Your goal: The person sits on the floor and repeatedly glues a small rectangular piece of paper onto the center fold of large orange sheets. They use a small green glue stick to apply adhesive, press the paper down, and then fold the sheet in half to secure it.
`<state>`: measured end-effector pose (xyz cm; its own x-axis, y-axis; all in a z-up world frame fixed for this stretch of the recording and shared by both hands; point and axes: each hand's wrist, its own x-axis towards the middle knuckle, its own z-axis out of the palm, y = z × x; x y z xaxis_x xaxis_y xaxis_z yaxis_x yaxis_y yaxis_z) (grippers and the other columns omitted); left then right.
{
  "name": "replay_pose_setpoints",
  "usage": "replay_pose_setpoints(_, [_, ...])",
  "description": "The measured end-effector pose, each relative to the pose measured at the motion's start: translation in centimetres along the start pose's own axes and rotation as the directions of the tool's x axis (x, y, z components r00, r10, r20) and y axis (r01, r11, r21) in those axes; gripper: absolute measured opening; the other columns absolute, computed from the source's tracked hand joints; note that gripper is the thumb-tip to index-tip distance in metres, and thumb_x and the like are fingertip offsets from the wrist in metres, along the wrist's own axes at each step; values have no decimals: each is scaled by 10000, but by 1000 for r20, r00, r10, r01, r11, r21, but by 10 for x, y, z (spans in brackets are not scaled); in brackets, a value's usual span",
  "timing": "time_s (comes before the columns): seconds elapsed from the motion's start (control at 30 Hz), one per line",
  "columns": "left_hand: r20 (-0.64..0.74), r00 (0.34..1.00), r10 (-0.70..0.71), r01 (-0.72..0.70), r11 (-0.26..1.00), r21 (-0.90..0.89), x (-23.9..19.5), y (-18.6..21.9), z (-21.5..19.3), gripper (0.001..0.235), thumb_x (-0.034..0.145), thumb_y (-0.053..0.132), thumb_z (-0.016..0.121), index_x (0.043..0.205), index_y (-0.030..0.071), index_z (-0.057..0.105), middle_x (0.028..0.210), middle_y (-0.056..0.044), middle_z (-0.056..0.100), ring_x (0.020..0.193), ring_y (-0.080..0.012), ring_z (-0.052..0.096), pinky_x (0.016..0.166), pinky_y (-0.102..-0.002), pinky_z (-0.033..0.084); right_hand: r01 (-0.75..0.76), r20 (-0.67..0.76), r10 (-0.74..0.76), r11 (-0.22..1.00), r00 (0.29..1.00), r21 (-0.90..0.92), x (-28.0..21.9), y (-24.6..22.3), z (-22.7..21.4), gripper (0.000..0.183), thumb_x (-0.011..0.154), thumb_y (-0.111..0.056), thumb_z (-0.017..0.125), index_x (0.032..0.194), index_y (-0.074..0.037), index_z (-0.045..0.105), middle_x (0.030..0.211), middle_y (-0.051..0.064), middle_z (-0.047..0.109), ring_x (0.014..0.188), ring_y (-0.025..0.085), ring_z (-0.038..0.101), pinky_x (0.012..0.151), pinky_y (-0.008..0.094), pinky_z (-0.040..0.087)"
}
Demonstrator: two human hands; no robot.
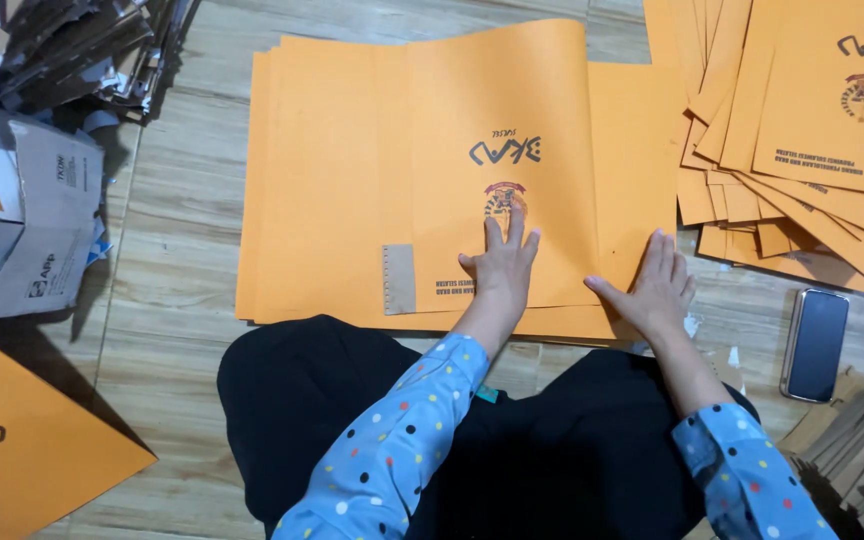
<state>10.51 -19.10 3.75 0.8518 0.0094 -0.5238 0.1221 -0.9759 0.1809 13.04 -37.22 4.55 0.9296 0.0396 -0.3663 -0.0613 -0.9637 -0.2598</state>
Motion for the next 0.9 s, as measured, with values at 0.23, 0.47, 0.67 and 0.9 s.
replay_pose_setpoints(0.23, [93, 995, 23, -22, 1000, -17, -2, -2, -12, 741, 794, -87, 555, 1391, 229, 252, 1488, -106, -8, 1308, -415, 60, 755, -712, 360, -104, -33, 106, 992, 994, 69, 28, -14, -6, 1153, 583, -622, 644, 1438, -154, 27, 1481, 131, 58, 1348, 355, 47, 1050, 587, 52])
replay_pose_setpoints(0.47, [123, 992, 38, -37, 999, -10, 6, -1, -6, 799, 751, -102, 609, 1396, 192, 241, 1482, -136, 7, 1311, -423, 62, 778, -693, 379, -91, -159, 107, 990, 981, 105, 108, -38, -6, 1141, 627, -588, 700, 1433, -128, 36, 1454, 199, 134, 1315, 408, 149, 1019, 601, 110])
replay_pose_setpoints(0.67, [72, 997, 24, -26, 999, 29, 11, 1, 3, 726, 793, -59, 571, 1387, 214, 256, 1482, -127, 23, 1301, -424, 74, 749, -700, 388, -152, -181, 184, 972, 966, 179, 169, -80, -26, 1094, 713, -500, 749, 1428, -133, 6, 1478, 175, 102, 1353, 374, 118, 1069, 565, 66])
replay_pose_setpoints(0.9, [76, 996, 45, -50, 996, 72, 5, -1, -8, 754, 756, -65, 626, 1379, 191, 286, 1468, -154, 79, 1295, -429, 111, 745, -633, 441, -220, -176, 242, 966, 954, 134, 232, -112, -38, 1115, 729, -563, 738, 1424, -166, -39, 1493, 129, 53, 1374, 320, 92, 1091, 521, 55])
